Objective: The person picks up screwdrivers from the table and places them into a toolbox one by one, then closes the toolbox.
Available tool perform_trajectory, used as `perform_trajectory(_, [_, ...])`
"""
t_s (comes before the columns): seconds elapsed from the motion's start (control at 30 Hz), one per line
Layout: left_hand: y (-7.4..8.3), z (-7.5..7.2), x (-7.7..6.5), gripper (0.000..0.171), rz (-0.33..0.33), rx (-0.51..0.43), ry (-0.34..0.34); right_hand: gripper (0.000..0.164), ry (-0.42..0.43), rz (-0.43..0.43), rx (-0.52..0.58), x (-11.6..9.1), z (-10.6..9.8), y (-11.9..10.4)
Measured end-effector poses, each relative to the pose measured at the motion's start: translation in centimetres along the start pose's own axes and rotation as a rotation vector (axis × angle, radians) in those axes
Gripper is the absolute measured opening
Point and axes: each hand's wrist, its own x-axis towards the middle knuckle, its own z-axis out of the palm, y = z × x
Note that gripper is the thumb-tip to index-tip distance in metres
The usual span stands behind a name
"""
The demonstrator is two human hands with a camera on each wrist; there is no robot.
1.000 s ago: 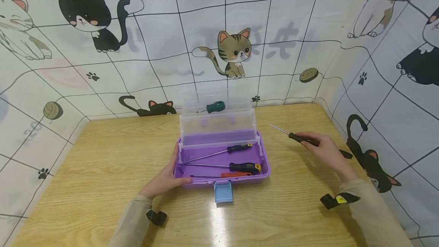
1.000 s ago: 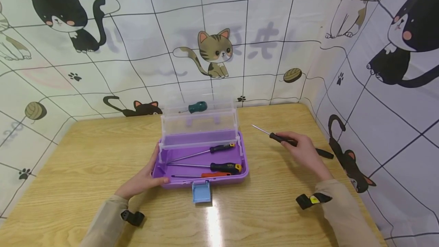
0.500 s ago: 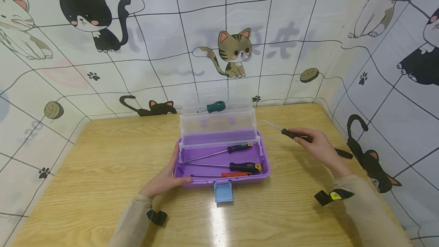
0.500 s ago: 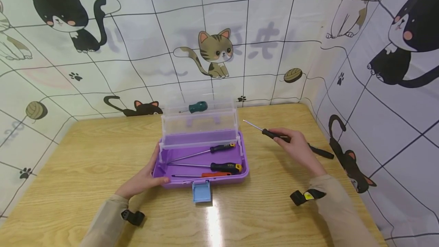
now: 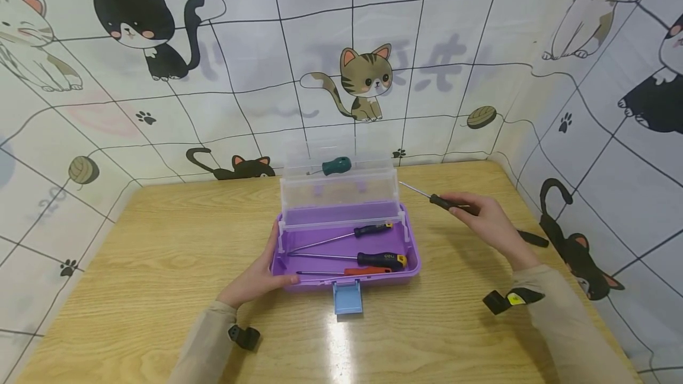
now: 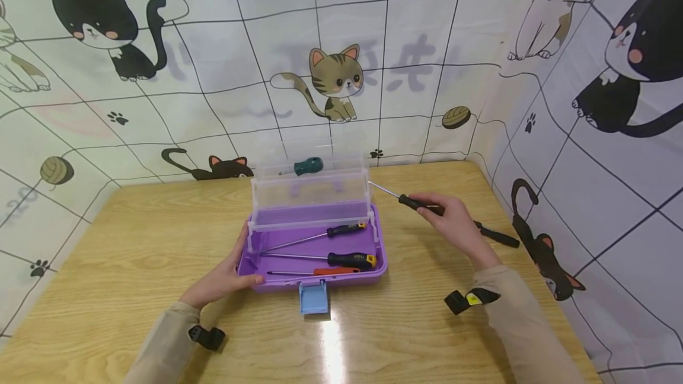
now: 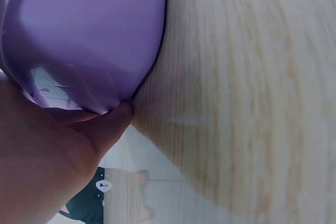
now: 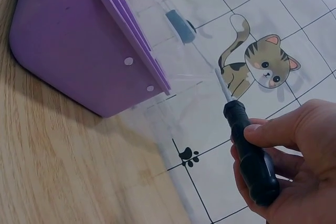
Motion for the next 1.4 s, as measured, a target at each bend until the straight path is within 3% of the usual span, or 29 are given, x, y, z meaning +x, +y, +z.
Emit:
perform_trajectory(0.93, [0.1, -0.1, -0.2, 0.121, -0.021, 0.015, -0.001, 0.031, -0.065, -0.029, 0.015, 1.4, 0.4, -2.2])
perform_trajectory(1.4, [-0.2, 0.0, 0.1, 0.121, 0.008, 0.005, -0.008, 0.030, -0.092, -0.058, 0.022, 2.0, 0.8, -3.2])
